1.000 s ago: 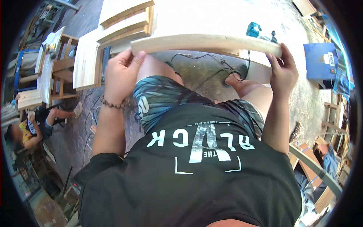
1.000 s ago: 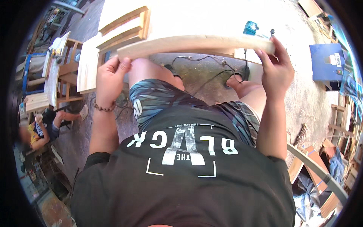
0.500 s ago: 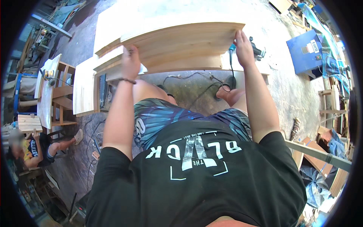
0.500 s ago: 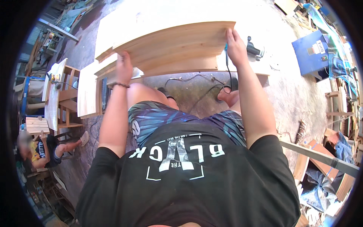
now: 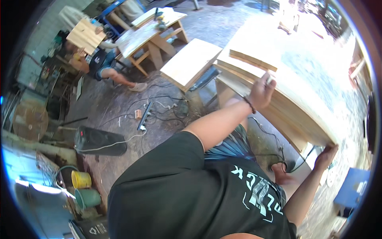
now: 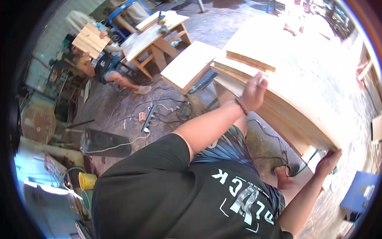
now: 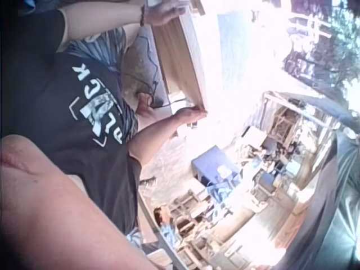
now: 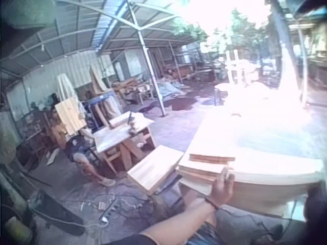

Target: Using a handheld router to finish or shape the edges of several wooden boards.

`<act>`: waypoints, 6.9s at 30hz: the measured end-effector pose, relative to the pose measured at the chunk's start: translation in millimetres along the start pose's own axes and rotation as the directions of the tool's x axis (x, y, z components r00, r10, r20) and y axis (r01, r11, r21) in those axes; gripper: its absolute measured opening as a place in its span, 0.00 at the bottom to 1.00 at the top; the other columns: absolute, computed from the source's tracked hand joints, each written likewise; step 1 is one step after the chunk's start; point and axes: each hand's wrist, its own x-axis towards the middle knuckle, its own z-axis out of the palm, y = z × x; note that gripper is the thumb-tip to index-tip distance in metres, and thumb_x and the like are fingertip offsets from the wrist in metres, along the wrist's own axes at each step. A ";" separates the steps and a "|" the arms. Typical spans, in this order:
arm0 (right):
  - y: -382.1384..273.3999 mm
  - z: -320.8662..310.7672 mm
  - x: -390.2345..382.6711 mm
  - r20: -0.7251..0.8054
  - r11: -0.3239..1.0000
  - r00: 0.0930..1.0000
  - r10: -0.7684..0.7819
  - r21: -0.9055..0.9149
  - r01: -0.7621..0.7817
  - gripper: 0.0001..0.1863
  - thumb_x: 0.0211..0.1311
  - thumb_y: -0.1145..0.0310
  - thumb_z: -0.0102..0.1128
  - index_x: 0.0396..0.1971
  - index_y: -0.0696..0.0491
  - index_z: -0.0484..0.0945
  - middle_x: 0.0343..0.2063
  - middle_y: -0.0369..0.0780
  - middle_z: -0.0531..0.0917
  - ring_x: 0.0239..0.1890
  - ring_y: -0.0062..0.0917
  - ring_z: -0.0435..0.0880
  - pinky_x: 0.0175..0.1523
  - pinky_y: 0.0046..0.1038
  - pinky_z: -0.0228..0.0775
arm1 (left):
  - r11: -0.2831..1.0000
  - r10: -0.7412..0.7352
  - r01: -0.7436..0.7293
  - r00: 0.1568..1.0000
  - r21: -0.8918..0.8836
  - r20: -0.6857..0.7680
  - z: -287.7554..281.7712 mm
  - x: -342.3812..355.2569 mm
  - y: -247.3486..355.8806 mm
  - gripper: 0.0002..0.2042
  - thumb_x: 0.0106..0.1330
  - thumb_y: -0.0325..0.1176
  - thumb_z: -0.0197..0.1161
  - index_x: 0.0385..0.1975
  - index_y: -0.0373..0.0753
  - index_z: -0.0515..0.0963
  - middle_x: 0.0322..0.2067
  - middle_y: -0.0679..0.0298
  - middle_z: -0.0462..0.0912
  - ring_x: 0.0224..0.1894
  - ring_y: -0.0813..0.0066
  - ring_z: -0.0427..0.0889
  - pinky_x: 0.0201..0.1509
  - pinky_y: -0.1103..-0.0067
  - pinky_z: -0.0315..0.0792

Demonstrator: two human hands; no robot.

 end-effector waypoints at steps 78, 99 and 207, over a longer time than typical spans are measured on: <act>4.6 81.5 -162.1 0.050 0.723 0.721 0.691 -0.083 -0.686 0.33 0.70 0.56 0.62 0.64 0.66 0.72 0.54 0.48 0.82 0.52 0.35 0.84 0.59 0.31 0.75 | 0.530 -0.817 0.848 0.517 -0.018 0.255 4.6 -83.6 -53.6 0.19 0.70 0.39 0.73 0.48 0.26 0.85 0.38 0.56 0.90 0.40 0.67 0.89 0.45 0.70 0.81; -13.3 80.6 -207.8 0.187 0.807 0.935 0.302 -0.573 -0.146 0.50 0.55 0.82 0.74 0.77 0.63 0.57 0.72 0.47 0.70 0.67 0.31 0.74 0.69 0.30 0.70 | 0.901 -0.434 0.411 0.865 0.139 0.252 -24.4 -140.5 3.6 0.38 0.56 0.25 0.76 0.71 0.35 0.69 0.51 0.50 0.88 0.53 0.63 0.88 0.59 0.73 0.79; -62.2 -12.6 40.6 0.149 -0.264 0.973 0.178 -0.945 0.193 0.38 0.52 0.59 0.72 0.67 0.48 0.76 0.53 0.48 0.87 0.57 0.43 0.85 0.63 0.45 0.76 | 0.395 -0.359 -0.470 0.712 0.790 0.603 118.2 13.0 -67.1 0.49 0.64 0.74 0.57 0.81 0.54 0.55 0.81 0.48 0.49 0.83 0.44 0.44 0.81 0.42 0.39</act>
